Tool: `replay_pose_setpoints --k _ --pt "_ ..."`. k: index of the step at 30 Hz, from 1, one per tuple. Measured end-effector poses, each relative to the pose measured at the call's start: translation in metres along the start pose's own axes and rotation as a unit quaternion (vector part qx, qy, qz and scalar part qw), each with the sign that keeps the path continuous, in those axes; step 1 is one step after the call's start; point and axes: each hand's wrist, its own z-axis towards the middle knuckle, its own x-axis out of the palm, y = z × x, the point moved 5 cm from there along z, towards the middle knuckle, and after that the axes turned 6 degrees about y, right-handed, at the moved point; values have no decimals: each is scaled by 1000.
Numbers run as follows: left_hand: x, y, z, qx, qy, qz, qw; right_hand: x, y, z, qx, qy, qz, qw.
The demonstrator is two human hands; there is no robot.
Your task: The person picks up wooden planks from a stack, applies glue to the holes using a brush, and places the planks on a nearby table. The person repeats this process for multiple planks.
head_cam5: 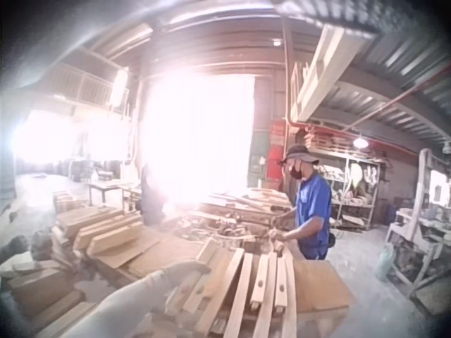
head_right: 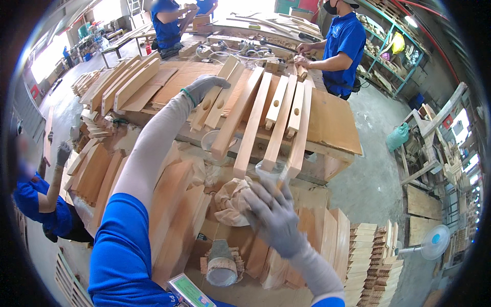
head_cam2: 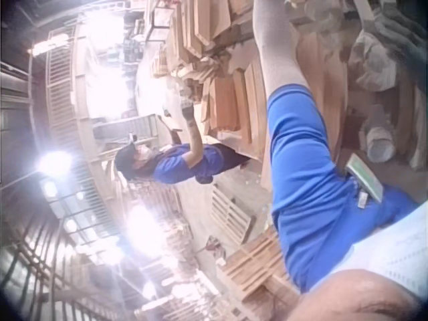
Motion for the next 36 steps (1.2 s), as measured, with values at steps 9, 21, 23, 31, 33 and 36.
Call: replay_pose_setpoints --k 9,21,23,31,33,36 --pt "2 33 82 59 -12 189 980 -17 -24 -88 166 -21 63 984" --pt "-10 -59 16 96 5 232 968 109 -36 17 204 -57 -53 976" --pt "8 -61 20 88 13 243 966 113 -41 32 251 -44 -60 965" --pt "63 -70 10 110 -20 403 908 108 -81 43 324 8 -145 935" --pt "72 -68 15 104 -22 410 906 103 -87 30 280 -66 -145 947" --pt "82 -60 23 107 -39 397 911 89 -83 20 307 -47 -130 942"
